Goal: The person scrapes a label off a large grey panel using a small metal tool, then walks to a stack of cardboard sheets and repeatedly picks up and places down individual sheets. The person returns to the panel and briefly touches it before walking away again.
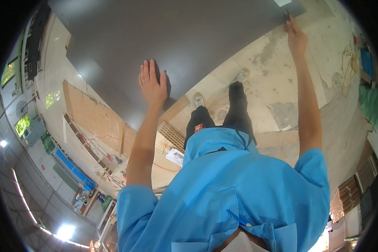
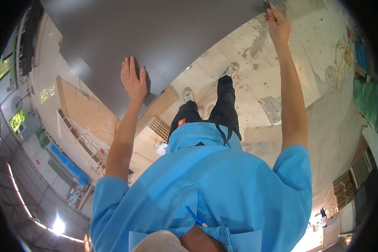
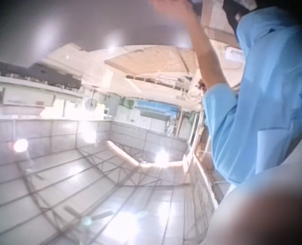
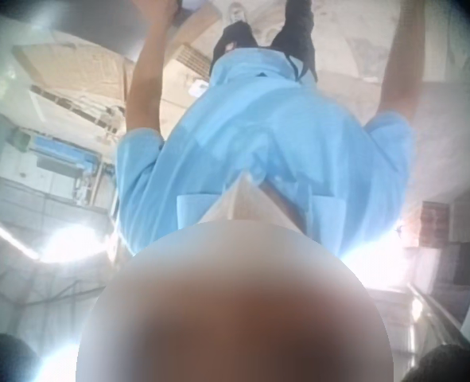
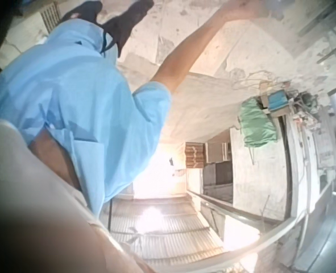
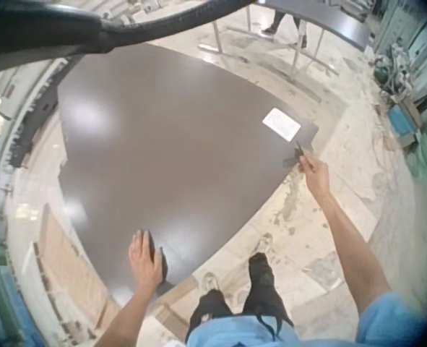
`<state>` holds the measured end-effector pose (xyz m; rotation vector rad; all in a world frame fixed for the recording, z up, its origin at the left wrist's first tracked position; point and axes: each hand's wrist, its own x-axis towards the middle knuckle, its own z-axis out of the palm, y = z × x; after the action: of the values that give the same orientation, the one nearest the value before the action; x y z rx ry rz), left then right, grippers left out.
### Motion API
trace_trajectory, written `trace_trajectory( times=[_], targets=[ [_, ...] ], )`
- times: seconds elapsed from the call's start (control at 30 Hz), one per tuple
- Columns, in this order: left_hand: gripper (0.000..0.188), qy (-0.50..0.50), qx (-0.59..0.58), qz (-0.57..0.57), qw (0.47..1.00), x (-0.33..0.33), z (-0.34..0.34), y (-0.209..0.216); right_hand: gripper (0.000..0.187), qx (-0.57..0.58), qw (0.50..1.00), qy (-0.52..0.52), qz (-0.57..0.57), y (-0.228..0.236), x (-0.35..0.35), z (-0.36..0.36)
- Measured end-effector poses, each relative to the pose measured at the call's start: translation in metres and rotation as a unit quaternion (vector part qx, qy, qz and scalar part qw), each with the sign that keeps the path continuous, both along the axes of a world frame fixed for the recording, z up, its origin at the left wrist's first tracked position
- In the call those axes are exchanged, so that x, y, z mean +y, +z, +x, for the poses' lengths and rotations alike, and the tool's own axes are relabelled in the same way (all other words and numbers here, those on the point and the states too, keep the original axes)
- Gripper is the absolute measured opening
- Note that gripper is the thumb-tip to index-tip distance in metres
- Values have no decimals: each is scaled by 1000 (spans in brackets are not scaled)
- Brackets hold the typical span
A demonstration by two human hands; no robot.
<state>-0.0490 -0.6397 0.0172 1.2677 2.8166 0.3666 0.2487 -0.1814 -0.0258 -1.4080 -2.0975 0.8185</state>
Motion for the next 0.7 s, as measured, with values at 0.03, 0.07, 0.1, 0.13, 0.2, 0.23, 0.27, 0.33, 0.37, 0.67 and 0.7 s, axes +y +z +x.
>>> trace_trajectory(
  times=[0.03,0.07,0.1,0.13,0.2,0.23,0.27,0.33,0.37,0.67,0.7],
  targets=[
    [61,-8,-1,2,1000,-1,-1,0,40,-13,1000,2,-4,3,-20,-5],
    [58,-8,-7,12,1000,-2,-2,0,40,-26,1000,4,-9,5,-43,-11],
    [57,-8,-32,47,998,-3,-3,1,39,-38,999,5,-12,6,-65,-18],
    [56,-10,-60,72,996,-4,-5,3,36,24,1000,14,-13,6,-91,-28],
    [54,7,-136,104,985,-10,-10,9,32,146,988,41,-18,5,-145,-42],
    [54,6,-204,196,959,-15,-12,12,32,141,989,38,-20,6,-170,-47],
    [54,32,-285,267,920,-22,-17,16,32,142,989,41,-21,7,-196,-55],
    [55,75,-432,395,807,-46,-25,23,32,133,990,50,-22,8,-249,-68],
    [55,92,-428,404,803,-66,-31,27,33,124,991,56,-21,9,-274,-74],
    [52,301,-350,365,808,-322,-55,14,46,106,984,142,25,-6,-476,-122],
    [51,347,-358,359,789,-341,-46,7,48,97,980,164,64,-10,-500,-127]
  ],
)
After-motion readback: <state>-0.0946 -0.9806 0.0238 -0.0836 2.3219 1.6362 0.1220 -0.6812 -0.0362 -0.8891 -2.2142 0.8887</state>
